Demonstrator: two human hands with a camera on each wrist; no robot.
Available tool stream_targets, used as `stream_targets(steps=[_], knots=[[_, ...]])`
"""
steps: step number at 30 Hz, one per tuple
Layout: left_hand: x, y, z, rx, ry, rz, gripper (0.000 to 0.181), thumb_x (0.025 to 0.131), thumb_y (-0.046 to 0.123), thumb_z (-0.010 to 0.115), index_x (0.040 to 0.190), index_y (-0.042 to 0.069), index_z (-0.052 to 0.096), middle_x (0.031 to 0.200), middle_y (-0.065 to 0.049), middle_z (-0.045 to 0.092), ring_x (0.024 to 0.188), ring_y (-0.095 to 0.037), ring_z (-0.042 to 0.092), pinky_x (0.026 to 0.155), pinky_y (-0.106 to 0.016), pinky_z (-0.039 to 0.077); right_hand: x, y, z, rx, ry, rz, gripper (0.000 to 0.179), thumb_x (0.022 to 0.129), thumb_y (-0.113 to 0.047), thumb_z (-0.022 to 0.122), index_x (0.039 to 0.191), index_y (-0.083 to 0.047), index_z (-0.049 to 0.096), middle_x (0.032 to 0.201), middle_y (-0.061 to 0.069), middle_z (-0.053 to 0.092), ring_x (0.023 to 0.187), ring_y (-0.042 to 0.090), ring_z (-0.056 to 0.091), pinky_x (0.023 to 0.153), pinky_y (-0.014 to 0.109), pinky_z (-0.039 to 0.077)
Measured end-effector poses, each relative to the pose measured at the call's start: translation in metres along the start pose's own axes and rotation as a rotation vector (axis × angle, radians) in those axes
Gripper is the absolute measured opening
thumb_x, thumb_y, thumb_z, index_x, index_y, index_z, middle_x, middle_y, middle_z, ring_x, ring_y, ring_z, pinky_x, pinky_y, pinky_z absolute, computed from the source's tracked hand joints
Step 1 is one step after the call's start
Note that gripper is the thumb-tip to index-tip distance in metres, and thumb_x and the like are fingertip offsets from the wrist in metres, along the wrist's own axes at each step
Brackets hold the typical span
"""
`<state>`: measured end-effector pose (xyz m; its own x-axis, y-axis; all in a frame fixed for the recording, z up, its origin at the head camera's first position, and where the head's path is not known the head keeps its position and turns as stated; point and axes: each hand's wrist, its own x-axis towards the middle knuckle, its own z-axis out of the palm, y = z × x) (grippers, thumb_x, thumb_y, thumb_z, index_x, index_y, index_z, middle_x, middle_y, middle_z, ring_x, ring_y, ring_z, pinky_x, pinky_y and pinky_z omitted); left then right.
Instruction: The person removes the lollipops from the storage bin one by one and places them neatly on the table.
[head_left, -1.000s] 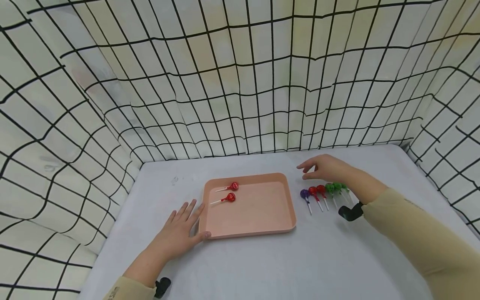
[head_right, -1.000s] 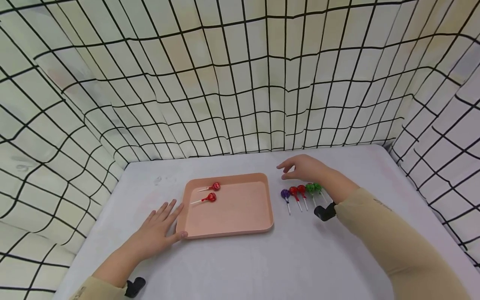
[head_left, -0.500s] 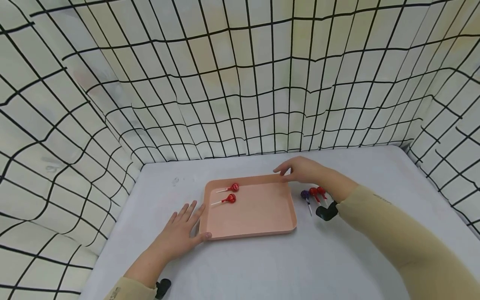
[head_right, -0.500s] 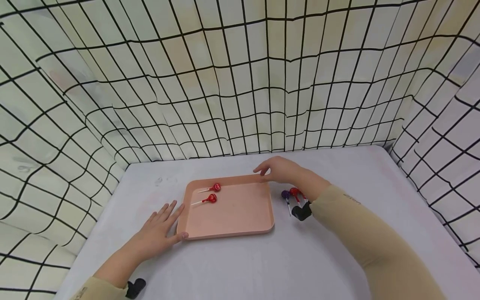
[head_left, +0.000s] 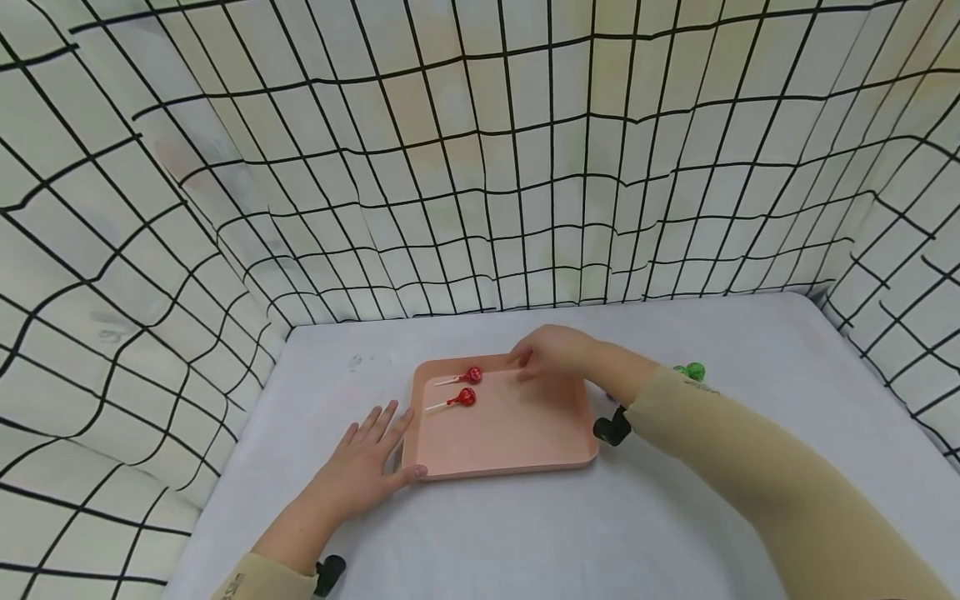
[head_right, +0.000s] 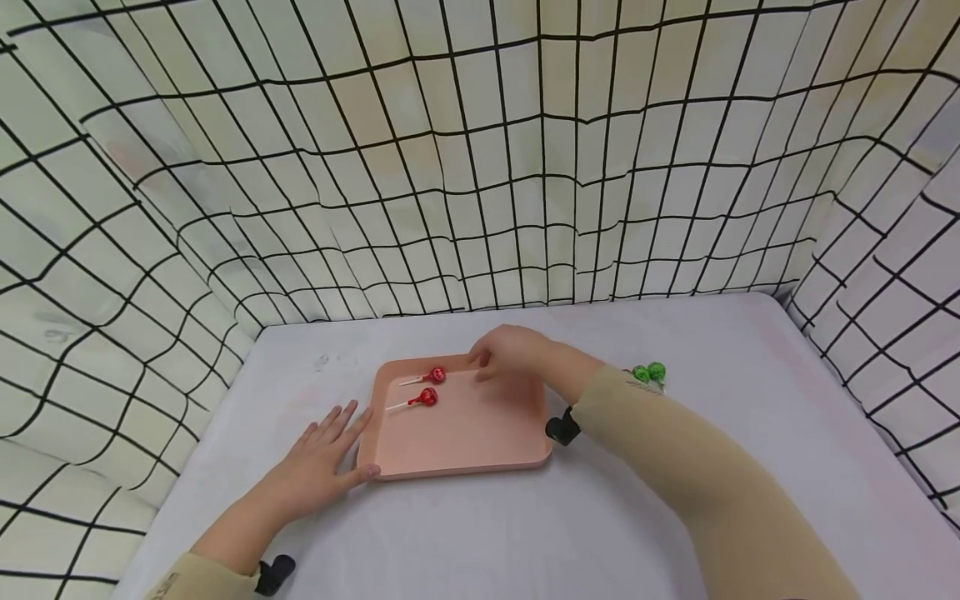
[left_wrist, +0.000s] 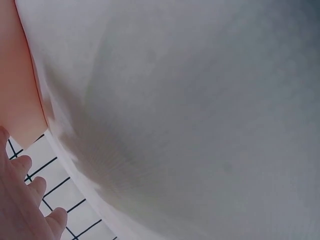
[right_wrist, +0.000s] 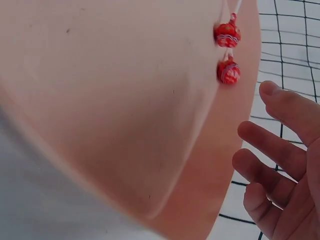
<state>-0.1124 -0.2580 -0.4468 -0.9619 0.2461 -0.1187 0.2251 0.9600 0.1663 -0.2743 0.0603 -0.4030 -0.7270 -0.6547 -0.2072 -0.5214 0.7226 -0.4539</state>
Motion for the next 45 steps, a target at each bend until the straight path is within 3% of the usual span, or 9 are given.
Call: stream_targets(steps=[12,17,24,30,32,37,45], knots=[[0.002,0.003,0.001,0.0,-0.014,-0.004,0.095,0.086,0.071,0.056,0.158,0.017,0.027,0.164,-0.015,0.019,0.149,-0.04,0.015,0.117,-0.064,0.015,0.018,-0.021,0.014,-0.145,-0.06,-0.155,0.036,0.093,-0.031,0.071,0.129,-0.028,0.068,0.104,-0.007,0.068,0.096,0.012,0.059,0.085,0.029,0.05],[0.002,0.005,-0.001,-0.004,-0.022,-0.006,0.095,0.087,0.071,0.056,0.158,0.017,0.026,0.164,-0.015,0.018,0.15,-0.04,0.014,0.117,-0.064,0.014,0.027,-0.025,0.021,-0.242,-0.069,-0.175,0.032,0.096,-0.031,0.066,0.128,-0.027,0.069,0.105,-0.007,0.068,0.095,0.011,0.058,0.087,0.03,0.05],[0.0,0.005,-0.003,-0.006,-0.021,0.0,0.096,0.086,0.073,0.053,0.158,0.016,0.026,0.164,-0.015,0.019,0.149,-0.04,0.015,0.117,-0.063,0.015,0.036,-0.032,0.026,-0.254,-0.055,-0.198,0.03,0.097,-0.027,0.064,0.126,-0.025,0.071,0.108,-0.006,0.069,0.095,0.011,0.058,0.089,0.031,0.049],[-0.002,0.005,-0.003,-0.013,-0.014,0.003,0.096,0.087,0.073,0.052,0.158,0.015,0.026,0.163,-0.017,0.02,0.149,-0.041,0.016,0.116,-0.064,0.016,0.043,-0.043,0.028,-0.253,-0.044,-0.228,0.015,0.095,-0.026,0.066,0.106,-0.021,0.075,0.081,-0.007,0.062,0.077,0.011,0.051,0.07,0.026,0.044],[-0.001,0.004,-0.002,-0.012,-0.005,0.009,0.096,0.087,0.073,0.052,0.158,0.015,0.027,0.163,-0.017,0.02,0.149,-0.041,0.016,0.116,-0.064,0.016,0.045,-0.046,0.03,-0.276,-0.041,-0.235,0.016,0.094,-0.028,0.069,0.107,-0.022,0.075,0.076,-0.008,0.056,0.075,0.011,0.05,0.067,0.026,0.041],[0.0,0.001,0.001,-0.011,0.023,0.031,0.097,0.086,0.076,0.051,0.157,0.014,0.03,0.162,-0.017,0.022,0.148,-0.041,0.019,0.115,-0.065,0.018,0.049,-0.05,0.037,-0.315,-0.047,-0.243,0.033,0.092,-0.034,0.072,0.123,-0.024,0.072,0.083,-0.011,0.058,0.082,0.01,0.052,0.074,0.024,0.043],[-0.001,0.0,-0.001,-0.005,0.0,0.021,0.099,0.085,0.08,0.045,0.158,0.016,0.027,0.163,-0.016,0.02,0.149,-0.04,0.017,0.116,-0.064,0.016,0.054,-0.056,0.044,-0.328,-0.094,-0.21,0.034,0.092,-0.035,0.072,0.124,-0.024,0.071,0.093,-0.011,0.063,0.088,0.01,0.055,0.083,0.024,0.048]])
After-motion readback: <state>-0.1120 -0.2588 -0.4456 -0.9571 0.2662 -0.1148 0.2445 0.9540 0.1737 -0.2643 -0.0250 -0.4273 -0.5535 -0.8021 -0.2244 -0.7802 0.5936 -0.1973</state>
